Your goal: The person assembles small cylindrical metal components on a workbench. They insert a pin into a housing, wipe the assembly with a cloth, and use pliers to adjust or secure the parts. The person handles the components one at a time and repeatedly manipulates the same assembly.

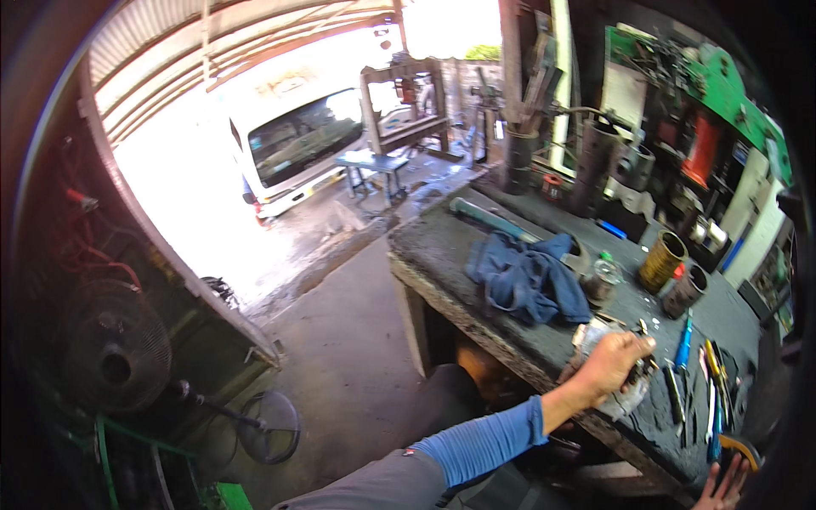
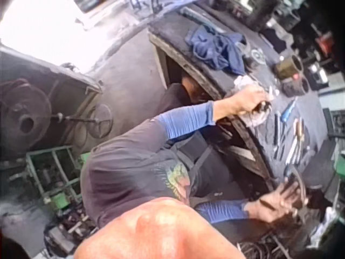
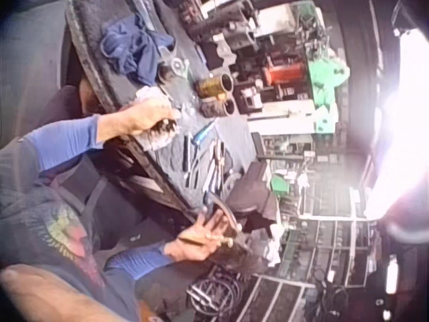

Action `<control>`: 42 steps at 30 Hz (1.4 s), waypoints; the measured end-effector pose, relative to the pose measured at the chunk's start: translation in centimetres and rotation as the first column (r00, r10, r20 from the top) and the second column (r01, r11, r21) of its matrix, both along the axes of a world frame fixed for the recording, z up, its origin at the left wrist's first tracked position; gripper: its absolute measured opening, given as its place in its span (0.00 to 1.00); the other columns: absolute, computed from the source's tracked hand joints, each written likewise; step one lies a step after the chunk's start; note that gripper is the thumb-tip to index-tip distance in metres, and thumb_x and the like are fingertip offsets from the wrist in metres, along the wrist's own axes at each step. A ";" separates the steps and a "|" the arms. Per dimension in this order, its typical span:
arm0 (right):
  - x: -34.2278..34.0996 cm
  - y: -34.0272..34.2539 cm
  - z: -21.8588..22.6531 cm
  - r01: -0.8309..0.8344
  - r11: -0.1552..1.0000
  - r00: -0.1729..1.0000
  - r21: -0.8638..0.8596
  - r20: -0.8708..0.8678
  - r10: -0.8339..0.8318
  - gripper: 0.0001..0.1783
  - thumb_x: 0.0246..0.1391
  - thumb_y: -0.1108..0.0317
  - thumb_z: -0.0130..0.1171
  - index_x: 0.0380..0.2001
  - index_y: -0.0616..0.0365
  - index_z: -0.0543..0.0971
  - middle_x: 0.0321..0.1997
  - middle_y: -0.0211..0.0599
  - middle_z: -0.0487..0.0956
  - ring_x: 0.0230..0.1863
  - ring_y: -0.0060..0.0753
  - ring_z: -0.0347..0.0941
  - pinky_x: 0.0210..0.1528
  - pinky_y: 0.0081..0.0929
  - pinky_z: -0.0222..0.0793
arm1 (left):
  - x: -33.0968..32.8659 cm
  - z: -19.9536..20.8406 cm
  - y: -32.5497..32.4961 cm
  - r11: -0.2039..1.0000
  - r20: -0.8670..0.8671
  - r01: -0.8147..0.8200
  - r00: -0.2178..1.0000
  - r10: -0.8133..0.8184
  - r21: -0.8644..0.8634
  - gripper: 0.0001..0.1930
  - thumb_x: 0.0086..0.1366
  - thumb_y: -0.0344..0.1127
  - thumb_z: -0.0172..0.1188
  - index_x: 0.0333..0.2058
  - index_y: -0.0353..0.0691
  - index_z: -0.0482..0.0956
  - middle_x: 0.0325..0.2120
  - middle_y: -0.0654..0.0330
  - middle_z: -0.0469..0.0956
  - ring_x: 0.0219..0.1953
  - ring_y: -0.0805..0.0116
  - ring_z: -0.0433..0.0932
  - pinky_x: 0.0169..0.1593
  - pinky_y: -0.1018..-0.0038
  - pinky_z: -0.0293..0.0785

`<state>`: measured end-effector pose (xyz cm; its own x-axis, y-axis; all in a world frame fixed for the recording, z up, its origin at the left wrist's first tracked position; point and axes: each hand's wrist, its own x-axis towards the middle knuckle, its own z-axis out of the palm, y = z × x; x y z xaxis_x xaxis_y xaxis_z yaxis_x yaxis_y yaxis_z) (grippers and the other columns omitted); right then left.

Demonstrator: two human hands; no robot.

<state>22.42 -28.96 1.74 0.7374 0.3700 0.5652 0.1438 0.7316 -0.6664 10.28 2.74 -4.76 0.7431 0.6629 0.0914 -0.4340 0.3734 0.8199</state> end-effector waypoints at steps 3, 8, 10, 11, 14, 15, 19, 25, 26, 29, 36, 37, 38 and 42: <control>1.0 2.3 -3.2 0.160 0.986 0.984 -0.054 0.087 -0.155 0.18 0.66 0.52 0.55 0.48 0.53 0.78 0.77 0.60 0.62 0.78 0.61 0.56 0.77 0.61 0.49 | 0.1 -1.7 1.4 0.986 -0.062 -0.145 0.987 0.151 0.080 0.16 0.74 0.48 0.63 0.32 0.42 0.79 0.20 0.71 0.71 0.16 0.82 0.67 0.17 0.78 0.67; -2.5 2.8 -3.0 -0.057 0.995 0.998 0.080 -0.005 0.057 0.18 0.58 0.50 0.68 0.24 0.46 0.74 0.85 0.60 0.41 0.84 0.63 0.39 0.81 0.55 0.43 | -0.3 -1.3 1.2 0.989 0.034 -0.143 0.989 0.145 -0.040 0.13 0.74 0.44 0.64 0.31 0.45 0.79 0.23 0.70 0.75 0.19 0.83 0.69 0.19 0.80 0.70; -3.3 4.5 -2.8 -0.135 0.975 0.986 0.176 -0.071 0.150 0.20 0.58 0.50 0.70 0.21 0.46 0.74 0.85 0.60 0.40 0.85 0.65 0.36 0.82 0.58 0.41 | -1.0 -0.5 1.1 0.991 0.047 -0.128 0.990 0.130 -0.047 0.11 0.74 0.42 0.63 0.33 0.43 0.79 0.26 0.67 0.81 0.21 0.81 0.75 0.19 0.80 0.70; -3.6 5.4 -2.4 -0.138 0.968 0.985 0.211 -0.074 0.156 0.21 0.58 0.49 0.70 0.20 0.46 0.73 0.85 0.59 0.39 0.85 0.65 0.35 0.82 0.59 0.41 | -0.8 -0.6 1.0 0.993 0.048 -0.103 0.993 0.106 -0.057 0.12 0.75 0.42 0.62 0.34 0.42 0.80 0.27 0.65 0.81 0.21 0.79 0.76 0.19 0.80 0.69; -3.7 8.6 -0.7 -0.244 0.911 0.965 0.332 -0.006 0.261 0.22 0.59 0.51 0.72 0.20 0.46 0.74 0.85 0.57 0.33 0.85 0.66 0.28 0.82 0.63 0.38 | -1.3 -0.4 1.0 0.995 0.042 -0.090 0.995 0.092 -0.032 0.13 0.76 0.43 0.61 0.35 0.40 0.80 0.26 0.63 0.82 0.21 0.76 0.77 0.19 0.80 0.68; -3.6 9.5 0.2 -0.276 0.893 0.960 0.355 0.047 0.277 0.22 0.59 0.50 0.73 0.20 0.45 0.74 0.85 0.57 0.32 0.85 0.66 0.27 0.82 0.63 0.37 | -1.2 -0.7 1.3 0.997 0.066 -0.073 0.995 0.072 0.007 0.15 0.76 0.44 0.61 0.38 0.36 0.82 0.29 0.58 0.84 0.22 0.73 0.80 0.19 0.80 0.69; -2.9 12.5 2.6 -0.346 0.847 0.938 0.404 0.157 0.308 0.20 0.60 0.52 0.72 0.21 0.48 0.76 0.86 0.53 0.28 0.85 0.66 0.29 0.83 0.62 0.29 | -0.9 -1.3 1.2 0.995 0.061 -0.104 0.993 0.105 -0.009 0.14 0.76 0.43 0.61 0.38 0.37 0.82 0.28 0.60 0.84 0.22 0.74 0.79 0.19 0.80 0.68; -4.8 13.0 0.7 -0.516 0.792 0.782 0.327 -0.198 0.591 0.18 0.77 0.55 0.47 0.43 0.61 0.75 0.53 0.47 0.77 0.61 0.58 0.76 0.59 0.64 0.77 | -1.4 -0.6 1.1 0.988 0.036 -0.152 0.988 0.153 -0.035 0.13 0.76 0.41 0.62 0.33 0.39 0.80 0.25 0.65 0.81 0.19 0.81 0.72 0.19 0.81 0.68; -5.1 12.2 -0.6 -0.528 0.806 0.746 0.266 -0.308 0.590 0.19 0.76 0.54 0.47 0.47 0.61 0.75 0.51 0.47 0.77 0.53 0.54 0.81 0.51 0.58 0.84 | -1.2 -0.6 0.8 0.987 0.028 -0.153 0.988 0.154 -0.041 0.13 0.76 0.41 0.63 0.33 0.39 0.79 0.24 0.65 0.80 0.19 0.82 0.71 0.20 0.81 0.67; -8.0 9.8 -3.4 -0.302 0.892 0.894 -0.337 -0.426 0.142 0.18 0.67 0.61 0.61 0.48 0.66 0.75 0.45 0.45 0.79 0.40 0.42 0.83 0.39 0.44 0.86 | -0.8 -1.2 0.4 0.982 0.018 -0.179 0.984 0.178 0.059 0.13 0.75 0.41 0.64 0.32 0.39 0.79 0.23 0.68 0.77 0.19 0.83 0.69 0.21 0.82 0.67; -6.6 6.8 -1.7 0.604 0.358 0.711 -0.712 0.684 0.162 0.14 0.55 0.76 0.66 0.44 0.66 0.75 0.53 0.56 0.74 0.50 0.63 0.74 0.52 0.45 0.72 | -1.2 -0.7 -0.3 0.977 -0.009 -0.165 0.986 0.168 0.136 0.11 0.72 0.36 0.66 0.32 0.37 0.79 0.23 0.69 0.76 0.22 0.84 0.69 0.24 0.82 0.68; -6.2 7.2 -1.8 0.663 0.347 0.636 -0.664 0.743 0.207 0.15 0.55 0.76 0.66 0.44 0.66 0.75 0.55 0.57 0.74 0.52 0.64 0.73 0.54 0.45 0.71 | -1.4 -0.8 -0.2 0.975 -0.001 -0.166 0.986 0.168 0.149 0.11 0.72 0.35 0.66 0.32 0.37 0.78 0.27 0.65 0.79 0.26 0.83 0.72 0.27 0.82 0.70; -5.7 7.2 -2.0 0.717 0.338 0.555 -0.610 0.793 0.253 0.15 0.56 0.75 0.66 0.45 0.67 0.75 0.57 0.59 0.73 0.53 0.65 0.72 0.56 0.46 0.70 | -1.6 -1.0 0.0 0.973 0.007 -0.166 0.986 0.167 0.161 0.10 0.72 0.35 0.65 0.31 0.38 0.78 0.32 0.62 0.82 0.29 0.82 0.75 0.29 0.82 0.72; -5.4 8.0 -1.0 0.850 0.196 0.374 -0.488 0.823 0.427 0.24 0.46 0.81 0.63 0.51 0.69 0.75 0.64 0.63 0.69 0.61 0.65 0.68 0.65 0.55 0.62 | -1.8 -1.5 0.2 0.961 0.111 -0.196 0.978 0.176 0.198 0.09 0.70 0.31 0.67 0.30 0.38 0.77 0.39 0.55 0.86 0.38 0.77 0.78 0.40 0.78 0.75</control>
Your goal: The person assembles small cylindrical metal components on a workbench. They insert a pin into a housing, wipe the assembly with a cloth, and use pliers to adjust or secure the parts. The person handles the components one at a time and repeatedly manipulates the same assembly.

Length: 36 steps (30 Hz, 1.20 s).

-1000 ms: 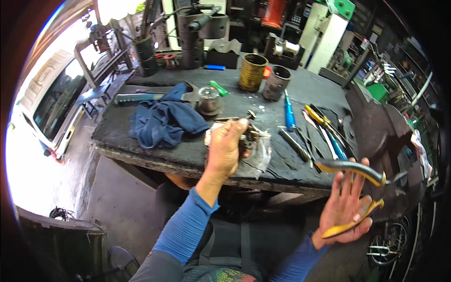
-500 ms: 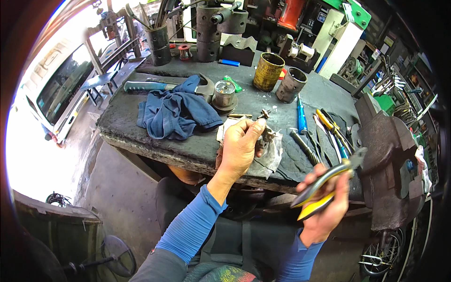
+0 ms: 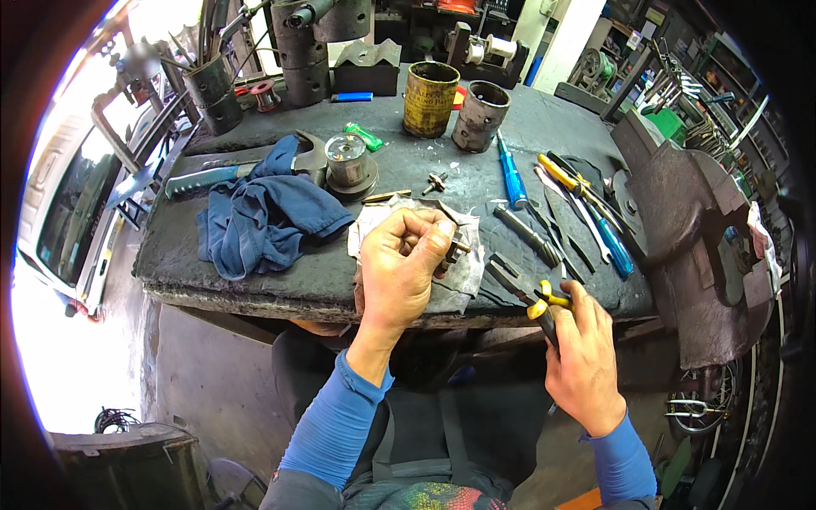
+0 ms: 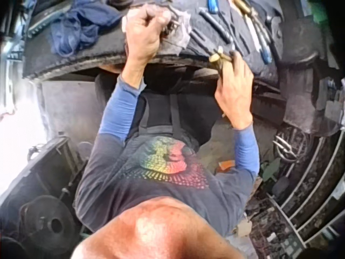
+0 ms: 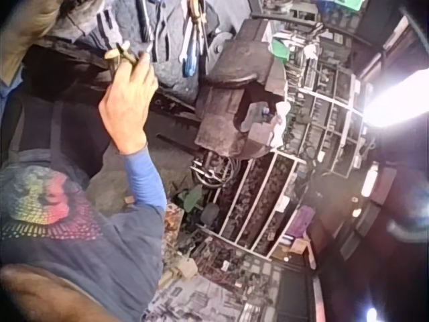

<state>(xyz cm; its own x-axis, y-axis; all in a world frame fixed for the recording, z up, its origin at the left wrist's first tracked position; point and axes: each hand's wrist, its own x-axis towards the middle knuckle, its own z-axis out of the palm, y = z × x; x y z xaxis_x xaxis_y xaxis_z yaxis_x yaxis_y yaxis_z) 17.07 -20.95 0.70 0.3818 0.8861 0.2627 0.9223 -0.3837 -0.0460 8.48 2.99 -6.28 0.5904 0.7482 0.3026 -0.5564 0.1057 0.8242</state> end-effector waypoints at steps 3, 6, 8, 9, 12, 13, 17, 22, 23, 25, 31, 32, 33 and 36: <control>0.0 0.2 -0.2 0.042 0.998 0.997 -0.045 0.061 -0.039 0.31 0.41 0.81 0.62 0.55 0.69 0.75 0.69 0.63 0.65 0.69 0.66 0.62 0.72 0.60 0.54 | 0.2 0.0 -0.4 1.000 0.039 0.026 0.999 -0.026 0.018 0.09 0.69 0.29 0.67 0.30 0.38 0.77 0.39 0.55 0.86 0.37 0.78 0.77 0.43 0.77 0.74; -0.3 0.8 -0.3 0.055 0.997 0.995 -0.049 0.087 -0.050 0.33 0.41 0.80 0.63 0.56 0.69 0.75 0.71 0.63 0.64 0.72 0.66 0.59 0.74 0.62 0.50 | 0.1 0.2 -0.4 0.999 0.014 0.028 1.000 -0.028 0.037 0.09 0.69 0.29 0.67 0.30 0.38 0.76 0.39 0.55 0.86 0.35 0.80 0.74 0.40 0.80 0.71; -0.4 1.1 -0.3 0.063 0.997 0.995 -0.045 0.084 -0.059 0.33 0.40 0.79 0.64 0.56 0.69 0.75 0.71 0.62 0.64 0.73 0.66 0.58 0.75 0.63 0.49 | -0.2 0.4 -0.3 0.999 -0.011 0.031 0.999 -0.031 0.030 0.10 0.69 0.29 0.68 0.29 0.38 0.76 0.39 0.55 0.85 0.33 0.82 0.72 0.38 0.82 0.69; -0.4 1.3 -0.3 0.067 0.997 0.994 -0.042 0.084 -0.063 0.33 0.40 0.79 0.64 0.56 0.69 0.75 0.71 0.61 0.64 0.72 0.66 0.58 0.75 0.63 0.49 | -0.2 0.5 -0.3 0.999 -0.022 0.032 0.999 -0.031 0.027 0.10 0.69 0.29 0.68 0.29 0.38 0.76 0.40 0.55 0.85 0.33 0.82 0.71 0.37 0.82 0.68; -0.6 1.5 -0.3 0.071 0.997 0.994 -0.029 0.088 -0.068 0.33 0.40 0.78 0.65 0.56 0.68 0.76 0.71 0.61 0.64 0.72 0.65 0.58 0.74 0.63 0.49 | 0.1 0.3 -0.3 0.999 0.046 0.050 0.998 -0.049 -0.011 0.09 0.67 0.25 0.69 0.31 0.36 0.77 0.39 0.58 0.84 0.27 0.85 0.71 0.30 0.84 0.69; -0.7 1.6 -0.3 0.069 0.997 0.994 -0.023 0.090 -0.066 0.33 0.40 0.78 0.66 0.56 0.68 0.76 0.71 0.60 0.64 0.72 0.65 0.58 0.74 0.63 0.49 | 0.0 0.4 -0.3 0.999 0.041 0.045 0.998 -0.045 -0.009 0.09 0.67 0.25 0.69 0.31 0.36 0.77 0.39 0.58 0.84 0.27 0.85 0.71 0.30 0.85 0.68; -0.6 1.4 -0.3 0.079 0.997 0.993 -0.025 0.093 -0.076 0.33 0.39 0.77 0.69 0.55 0.68 0.77 0.70 0.59 0.64 0.73 0.64 0.58 0.74 0.63 0.50 | 0.2 0.4 -0.4 0.999 0.015 0.044 0.999 -0.044 -0.006 0.09 0.67 0.25 0.69 0.31 0.36 0.77 0.39 0.58 0.84 0.28 0.86 0.72 0.30 0.85 0.68; -0.6 1.7 -0.4 0.091 0.996 0.991 -0.020 0.097 -0.089 0.34 0.37 0.76 0.70 0.54 0.68 0.78 0.69 0.60 0.65 0.72 0.63 0.58 0.73 0.62 0.51 | 0.2 0.5 -0.6 0.999 0.032 0.030 0.999 -0.031 0.011 0.09 0.67 0.24 0.69 0.31 0.35 0.77 0.39 0.59 0.84 0.28 0.86 0.72 0.30 0.85 0.68; -0.6 1.7 -0.4 0.089 0.996 0.991 -0.015 0.104 -0.087 0.34 0.37 0.76 0.71 0.54 0.68 0.78 0.69 0.60 0.65 0.72 0.63 0.58 0.73 0.62 0.51 | 0.2 0.5 -0.6 0.999 0.024 0.031 0.999 -0.032 0.022 0.09 0.67 0.24 0.69 0.31 0.35 0.77 0.39 0.59 0.83 0.28 0.86 0.72 0.30 0.86 0.68; -0.6 1.6 -0.6 0.086 0.996 0.990 -0.004 0.117 -0.085 0.34 0.37 0.76 0.71 0.54 0.68 0.78 0.69 0.61 0.65 0.72 0.63 0.59 0.73 0.62 0.51 | 0.2 0.6 -0.6 0.999 0.023 0.038 0.999 -0.039 0.025 0.08 0.67 0.25 0.69 0.31 0.35 0.77 0.38 0.59 0.83 0.28 0.86 0.73 0.30 0.86 0.68; -0.7 1.9 -0.5 0.082 0.997 0.993 0.001 0.091 -0.081 0.33 0.37 0.74 0.73 0.53 0.68 0.78 0.68 0.61 0.65 0.71 0.64 0.60 0.72 0.62 0.52 | 0.0 0.8 -0.7 0.999 -0.002 0.045 0.999 -0.045 0.003 0.09 0.67 0.25 0.70 0.31 0.35 0.77 0.38 0.60 0.82 0.29 0.86 0.73 0.31 0.87 0.68; -0.6 1.9 -0.5 0.084 0.996 0.992 0.002 0.093 -0.084 0.33 0.37 0.74 0.73 0.52 0.68 0.78 0.68 0.61 0.65 0.71 0.64 0.60 0.72 0.62 0.52 | 0.1 0.8 -0.8 0.999 0.005 0.045 0.999 -0.045 0.003 0.09 0.67 0.25 0.70 0.31 0.35 0.77 0.38 0.60 0.82 0.29 0.86 0.73 0.31 0.87 0.68; -0.6 1.9 -0.6 0.086 0.996 0.992 0.003 0.095 -0.086 0.33 0.37 0.73 0.73 0.52 0.68 0.79 0.68 0.61 0.65 0.71 0.64 0.60 0.72 0.62 0.52 | 0.1 0.8 -0.8 0.999 0.012 0.045 0.999 -0.045 0.003 0.09 0.67 0.25 0.70 0.31 0.35 0.77 0.38 0.60 0.82 0.29 0.86 0.73 0.31 0.87 0.69; -0.5 1.9 -0.6 0.085 0.996 0.990 0.005 0.116 -0.085 0.33 0.37 0.72 0.74 0.52 0.67 0.79 0.67 0.60 0.66 0.70 0.64 0.61 0.71 0.61 0.53 | 0.1 0.8 -0.9 0.999 -0.019 0.029 0.999 -0.028 0.046 0.09 0.68 0.27 0.69 0.31 0.37 0.76 0.40 0.56 0.83 0.31 0.82 0.72 0.33 0.83 0.68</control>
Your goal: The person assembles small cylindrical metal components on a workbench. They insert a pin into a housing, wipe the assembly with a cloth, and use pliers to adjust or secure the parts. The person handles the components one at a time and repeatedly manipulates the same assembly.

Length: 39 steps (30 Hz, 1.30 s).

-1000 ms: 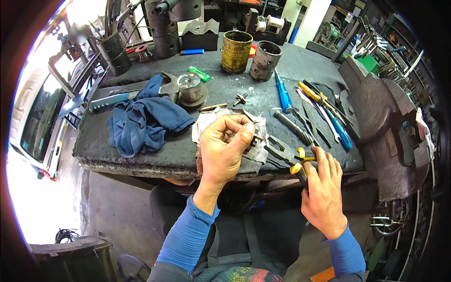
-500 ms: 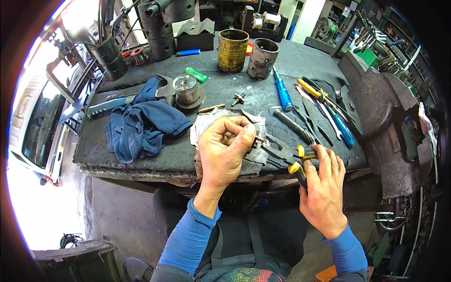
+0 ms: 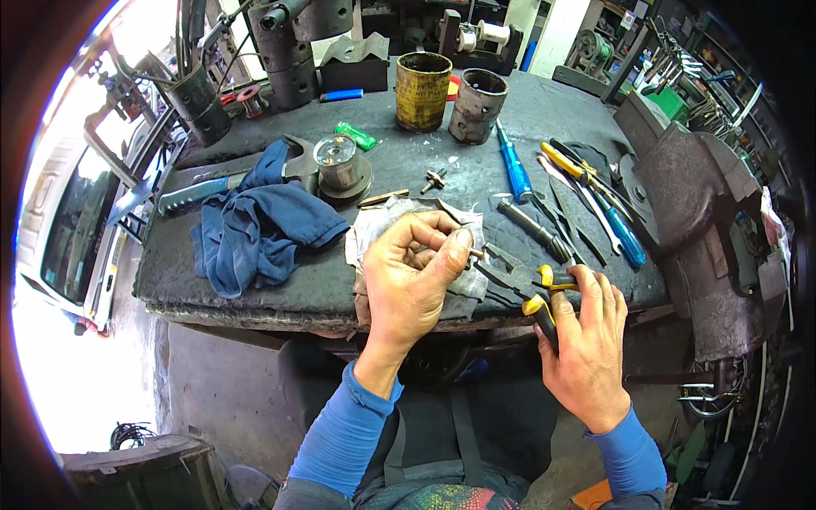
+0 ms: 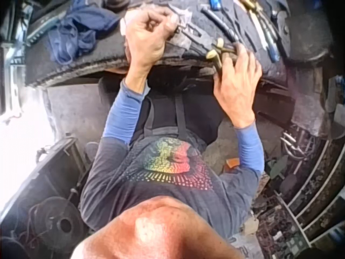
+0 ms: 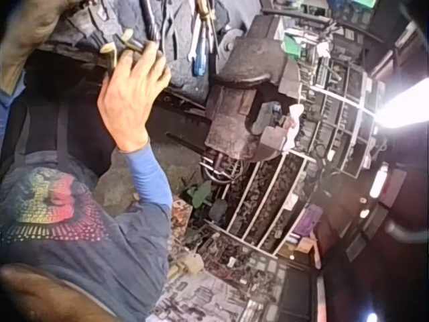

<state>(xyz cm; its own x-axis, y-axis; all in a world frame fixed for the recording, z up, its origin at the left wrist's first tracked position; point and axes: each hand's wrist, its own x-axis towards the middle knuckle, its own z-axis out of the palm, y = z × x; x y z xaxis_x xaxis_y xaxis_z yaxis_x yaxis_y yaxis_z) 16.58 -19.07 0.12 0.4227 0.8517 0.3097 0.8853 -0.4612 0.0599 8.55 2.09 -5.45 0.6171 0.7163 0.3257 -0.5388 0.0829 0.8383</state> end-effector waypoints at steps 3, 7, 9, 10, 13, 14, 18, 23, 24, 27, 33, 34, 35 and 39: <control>0.2 0.0 0.0 -0.006 1.000 1.000 0.003 0.014 0.006 0.32 0.36 0.71 0.74 0.51 0.65 0.80 0.66 0.61 0.67 0.68 0.64 0.62 0.70 0.60 0.55 | 0.1 -0.3 0.0 1.000 0.017 0.020 1.000 -0.020 -0.023 0.09 0.68 0.25 0.69 0.31 0.36 0.76 0.40 0.55 0.83 0.31 0.82 0.72 0.33 0.82 0.68; 0.5 -0.3 0.0 -0.030 1.000 0.999 -0.009 0.036 0.030 0.31 0.36 0.71 0.74 0.50 0.61 0.82 0.65 0.61 0.68 0.66 0.63 0.64 0.67 0.59 0.59 | 0.0 -0.2 0.1 0.998 0.032 0.047 0.998 -0.046 -0.034 0.09 0.66 0.24 0.70 0.30 0.34 0.77 0.41 0.55 0.82 0.32 0.82 0.75 0.35 0.84 0.72; 0.7 -0.4 0.2 -0.035 0.999 0.999 -0.016 0.019 0.036 0.31 0.35 0.71 0.74 0.50 0.60 0.83 0.65 0.61 0.68 0.65 0.64 0.65 0.67 0.59 0.59 | -0.2 0.2 0.0 0.999 0.007 0.036 0.999 -0.035 -0.021 0.09 0.66 0.24 0.70 0.29 0.35 0.77 0.41 0.52 0.83 0.32 0.80 0.73 0.35 0.82 0.69; 0.7 -0.5 0.3 -0.037 0.999 0.999 -0.020 0.011 0.038 0.31 0.35 0.71 0.74 0.50 0.59 0.83 0.65 0.61 0.68 0.65 0.64 0.65 0.66 0.60 0.60 | -0.1 0.2 0.0 0.999 0.008 0.039 0.999 -0.039 -0.014 0.09 0.66 0.24 0.70 0.29 0.35 0.78 0.41 0.52 0.83 0.32 0.80 0.74 0.35 0.82 0.69; 1.1 -0.9 0.4 -0.057 0.998 0.998 -0.011 -0.038 0.057 0.31 0.35 0.71 0.74 0.50 0.59 0.83 0.64 0.61 0.69 0.64 0.64 0.66 0.66 0.57 0.61 | 0.0 0.1 0.0 0.999 -0.001 0.052 0.999 -0.052 0.004 0.08 0.65 0.24 0.70 0.29 0.34 0.79 0.42 0.51 0.83 0.33 0.78 0.75 0.36 0.81 0.71; 1.2 -1.0 0.4 -0.067 0.998 0.996 -0.007 -0.067 0.066 0.31 0.35 0.71 0.74 0.50 0.59 0.83 0.63 0.61 0.70 0.64 0.64 0.67 0.65 0.56 0.62 | -0.1 0.1 0.0 0.998 -0.009 0.063 0.998 -0.063 0.005 0.08 0.65 0.24 0.70 0.30 0.34 0.79 0.42 0.51 0.83 0.34 0.78 0.75 0.37 0.81 0.71; 1.4 -1.4 0.3 -0.095 0.995 0.981 -0.003 -0.172 0.093 0.29 0.37 0.70 0.74 0.49 0.60 0.83 0.62 0.61 0.71 0.61 0.62 0.69 0.63 0.51 0.64 | -0.4 0.4 0.0 0.996 -0.046 0.092 0.995 -0.091 0.021 0.07 0.65 0.24 0.70 0.30 0.33 0.80 0.43 0.49 0.84 0.36 0.76 0.77 0.40 0.79 0.73; 1.2 -1.3 1.6 -0.115 0.993 0.955 -0.015 -0.277 0.107 0.21 0.44 0.72 0.73 0.43 0.67 0.83 0.60 0.61 0.73 0.57 0.63 0.72 0.60 0.48 0.69 | -0.5 0.2 0.3 0.991 -0.041 0.127 0.991 -0.126 0.035 0.06 0.64 0.24 0.71 0.31 0.33 0.80 0.44 0.47 0.84 0.39 0.74 0.78 0.45 0.77 0.76; 1.3 -1.4 1.8 -0.121 0.992 0.946 -0.025 -0.305 0.107 0.21 0.44 0.71 0.73 0.43 0.67 0.83 0.59 0.60 0.73 0.57 0.62 0.72 0.60 0.48 0.69 | -0.6 0.2 0.3 0.990 -0.042 0.135 0.990 -0.134 0.033 0.06 0.64 0.24 0.71 0.31 0.33 0.80 0.44 0.47 0.84 0.40 0.73 0.79 0.45 0.77 0.76; 1.5 -1.8 2.2 -0.129 0.991 0.917 -0.046 -0.385 0.102 0.21 0.45 0.71 0.73 0.44 0.66 0.83 0.58 0.57 0.74 0.57 0.61 0.73 0.59 0.46 0.71 | -0.6 0.0 0.4 0.988 -0.061 0.138 0.989 -0.134 0.063 0.06 0.63 0.24 0.71 0.31 0.33 0.80 0.44 0.46 0.84 0.41 0.72 0.79 0.46 0.76 0.76; 2.5 -2.4 3.7 -0.173 0.982 0.673 -0.073 -0.737 0.063 0.18 0.49 0.69 0.72 0.45 0.61 0.85 0.57 0.50 0.76 0.55 0.54 0.77 0.59 0.41 0.73 | -0.9 0.1 0.5 0.974 -0.092 0.211 0.975 -0.204 0.077 0.05 0.63 0.23 0.70 0.31 0.32 0.80 0.44 0.45 0.84 0.42 0.69 0.80 0.48 0.74 0.77; 2.8 -2.4 4.0 -0.183 0.980 0.598 -0.073 -0.800 0.052 0.18 0.50 0.68 0.72 0.45 0.60 0.85 0.57 0.49 0.76 0.55 0.53 0.77 0.59 0.40 0.73 | -0.9 0.1 0.5 0.972 -0.084 0.225 0.972 -0.220 0.067 0.05 0.63 0.23 0.70 0.31 0.33 0.80 0.44 0.45 0.84 0.42 0.69 0.80 0.48 0.73 0.77; 3.1 -2.4 4.4 -0.198 0.977 0.516 -0.073 -0.856 0.041 0.17 0.54 0.65 0.71 0.46 0.61 0.85 0.55 0.47 0.78 0.54 0.46 0.79 0.57 0.39 0.74 | -1.0 0.1 0.5 0.969 -0.072 0.241 0.969 -0.237 0.057 0.05 0.63 0.23 0.69 0.31 0.33 0.80 0.44 0.45 0.84 0.42 0.69 0.80 0.48 0.73 0.77; 4.5 -2.9 3.5 -0.224 0.974 0.000 -0.040 -0.999 -0.041 0.21 0.61 0.58 0.68 0.49 0.64 0.84 0.46 0.40 0.82 0.50 0.36 0.77 0.58 0.37 0.71 | -1.1 -0.1 0.9 0.952 -0.073 0.283 0.958 -0.276 0.115 0.05 0.64 0.25 0.68 0.30 0.34 0.80 0.44 0.46 0.84 0.42 0.68 0.80 0.48 0.71 0.78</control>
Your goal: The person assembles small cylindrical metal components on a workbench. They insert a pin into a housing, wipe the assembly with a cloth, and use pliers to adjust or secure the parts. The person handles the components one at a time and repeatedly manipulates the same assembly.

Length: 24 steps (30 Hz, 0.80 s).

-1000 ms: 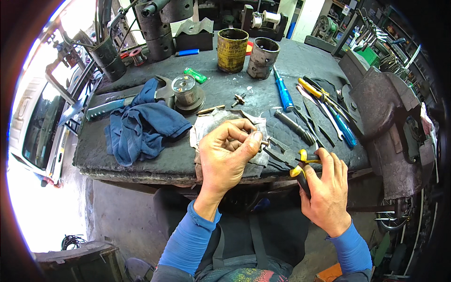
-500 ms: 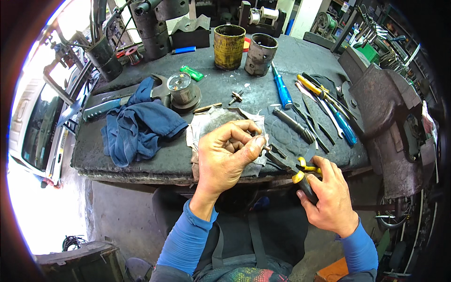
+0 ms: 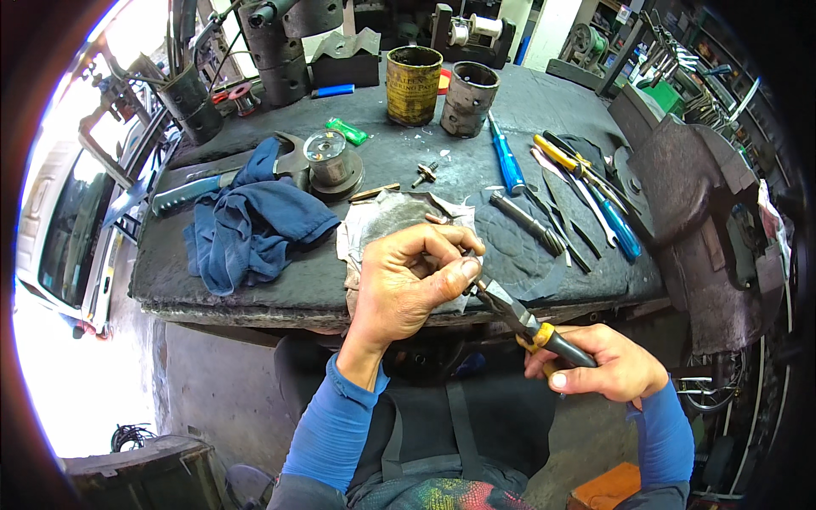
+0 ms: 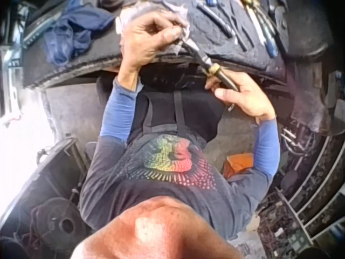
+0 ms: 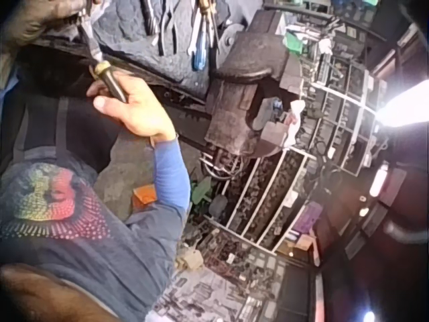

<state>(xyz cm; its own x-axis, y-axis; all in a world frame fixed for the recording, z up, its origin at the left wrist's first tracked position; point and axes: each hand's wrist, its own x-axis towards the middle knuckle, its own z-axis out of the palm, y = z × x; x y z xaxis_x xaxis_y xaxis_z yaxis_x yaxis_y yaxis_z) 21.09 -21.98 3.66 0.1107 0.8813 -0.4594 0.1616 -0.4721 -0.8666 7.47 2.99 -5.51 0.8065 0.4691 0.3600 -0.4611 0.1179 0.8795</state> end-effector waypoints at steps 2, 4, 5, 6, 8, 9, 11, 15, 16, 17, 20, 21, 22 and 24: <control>0.5 0.0 -0.5 -0.010 1.000 0.961 0.014 -0.275 0.013 0.23 0.62 0.57 0.68 0.52 0.65 0.83 0.48 0.41 0.82 0.50 0.36 0.77 0.59 0.37 0.70 | -0.1 0.3 0.1 0.999 0.013 0.031 0.999 -0.031 -0.009 0.06 0.64 0.26 0.68 0.30 0.35 0.79 0.43 0.46 0.84 0.42 0.68 0.80 0.49 0.70 0.78; 0.6 0.0 -1.2 0.004 0.998 0.895 0.055 -0.446 0.021 0.27 0.62 0.58 0.68 0.57 0.67 0.81 0.49 0.44 0.83 0.53 0.37 0.78 0.61 0.36 0.70 | 0.0 0.4 0.2 0.998 0.034 0.046 0.998 -0.044 -0.048 0.07 0.65 0.28 0.68 0.30 0.36 0.78 0.43 0.46 0.84 0.41 0.69 0.80 0.48 0.70 0.78; 0.2 0.1 -1.2 0.023 0.999 0.941 0.035 -0.337 -0.010 0.26 0.63 0.58 0.67 0.57 0.67 0.81 0.51 0.45 0.83 0.54 0.38 0.78 0.61 0.37 0.69 | -0.1 0.3 0.4 0.997 0.040 0.027 0.999 -0.025 -0.076 0.08 0.66 0.28 0.68 0.30 0.36 0.77 0.43 0.46 0.84 0.40 0.70 0.80 0.48 0.71 0.78; -0.4 0.2 -0.8 0.045 0.999 0.974 0.020 -0.222 -0.040 0.26 0.63 0.58 0.67 0.57 0.67 0.81 0.52 0.46 0.82 0.56 0.40 0.77 0.62 0.38 0.69 | -0.1 0.1 0.6 0.995 0.046 0.009 0.999 -0.005 -0.104 0.08 0.66 0.29 0.68 0.30 0.37 0.77 0.43 0.46 0.84 0.39 0.70 0.80 0.47 0.71 0.78; -2.1 0.1 0.9 0.024 0.995 0.972 0.095 0.231 -0.046 0.24 0.62 0.59 0.66 0.54 0.67 0.81 0.56 0.54 0.79 0.59 0.50 0.76 0.64 0.43 0.69 | 1.0 -0.6 0.6 0.982 0.079 -0.038 0.995 0.054 -0.187 0.11 0.68 0.30 0.68 0.28 0.40 0.74 0.41 0.48 0.85 0.35 0.74 0.79 0.43 0.74 0.77; -3.1 -0.1 1.6 0.015 0.996 0.872 0.087 0.487 -0.056 0.25 0.58 0.63 0.68 0.54 0.69 0.79 0.59 0.61 0.75 0.61 0.60 0.74 0.65 0.47 0.68 | 1.2 -0.6 0.7 0.976 0.091 -0.085 0.990 0.104 -0.199 0.12 0.68 0.31 0.68 0.28 0.40 0.74 0.41 0.49 0.85 0.34 0.74 0.78 0.42 0.75 0.77; -4.9 -0.8 0.4 0.001 0.992 0.455 0.129 0.883 -0.115 0.29 0.51 0.68 0.70 0.55 0.70 0.77 0.61 0.64 0.71 0.62 0.65 0.69 0.67 0.49 0.66 | 1.1 -0.3 0.6 0.970 0.047 -0.109 0.991 0.122 -0.216 0.12 0.69 0.31 0.68 0.28 0.41 0.74 0.40 0.50 0.85 0.33 0.75 0.79 0.41 0.76 0.77; -6.3 1.0 -0.7 -0.006 0.996 0.139 0.089 0.986 -0.087 0.32 0.43 0.73 0.69 0.56 0.67 0.77 0.66 0.63 0.65 0.68 0.66 0.62 0.70 0.60 0.56 | 1.1 -0.7 0.6 0.956 -0.007 -0.158 0.987 0.161 -0.248 0.14 0.70 0.35 0.68 0.27 0.42 0.74 0.38 0.54 0.86 0.31 0.75 0.79 0.35 0.79 0.76; -6.3 1.4 -1.0 -0.014 0.995 0.105 0.095 0.990 -0.093 0.33 0.42 0.74 0.69 0.56 0.68 0.77 0.67 0.63 0.65 0.69 0.66 0.61 0.70 0.66 0.54 | 0.8 -0.5 0.5 0.953 -0.049 -0.169 0.986 0.162 -0.251 0.13 0.70 0.35 0.69 0.27 0.41 0.75 0.37 0.55 0.86 0.32 0.77 0.78 0.37 0.79 0.75; -6.3 1.7 -1.2 -0.016 0.995 0.079 0.094 0.993 -0.092 0.32 0.42 0.73 0.69 0.56 0.68 0.77 0.67 0.63 0.64 0.69 0.67 0.61 0.70 0.66 0.54 | 0.9 -0.5 0.4 0.955 -0.020 -0.180 0.983 0.180 -0.236 0.12 0.69 0.33 0.70 0.28 0.40 0.76 0.36 0.57 0.85 0.31 0.80 0.76 0.35 0.81 0.72; -6.3 2.2 -1.4 -0.016 0.995 0.021 0.102 0.995 -0.101 0.29 0.45 0.72 0.68 0.53 0.69 0.79 0.68 0.64 0.64 0.70 0.67 0.60 0.70 0.66 0.54 | 1.4 -0.4 -0.2 0.951 0.015 -0.222 0.973 0.231 -0.216 0.10 0.68 0.30 0.71 0.29 0.37 0.78 0.34 0.62 0.83 0.30 0.87 0.71 0.32 0.86 0.66; -6.3 2.2 -1.5 -0.017 0.994 -0.005 0.106 0.994 -0.106 0.28 0.46 0.72 0.67 0.53 0.69 0.79 0.68 0.64 0.64 0.70 0.66 0.60 0.70 0.66 0.53 | 1.4 -0.4 -0.2 0.952 0.016 -0.221 0.973 0.230 -0.211 0.10 0.68 0.30 0.71 0.29 0.37 0.78 0.33 0.63 0.83 0.29 0.87 0.71 0.32 0.86 0.66; -6.2 2.3 -1.7 -0.018 0.994 -0.031 0.110 0.993 -0.111 0.27 0.47 0.72 0.67 0.53 0.69 0.79 0.68 0.64 0.65 0.69 0.66 0.61 0.70 0.65 0.53 | 1.4 -0.4 -0.2 0.953 0.016 -0.222 0.973 0.230 -0.206 0.10 0.68 0.30 0.71 0.29 0.37 0.78 0.33 0.63 0.83 0.29 0.87 0.71 0.32 0.85 0.66; -6.2 2.5 -1.4 -0.014 0.994 -0.059 0.111 0.992 -0.112 0.23 0.49 0.72 0.64 0.51 0.69 0.81 0.66 0.64 0.67 0.69 0.64 0.62 0.70 0.63 0.54 | 1.4 -0.5 -0.2 0.953 0.016 -0.220 0.974 0.228 -0.208 0.10 0.68 0.30 0.71 0.29 0.37 0.78 0.33 0.63 0.83 0.29 0.87 0.71 0.32 0.85 0.66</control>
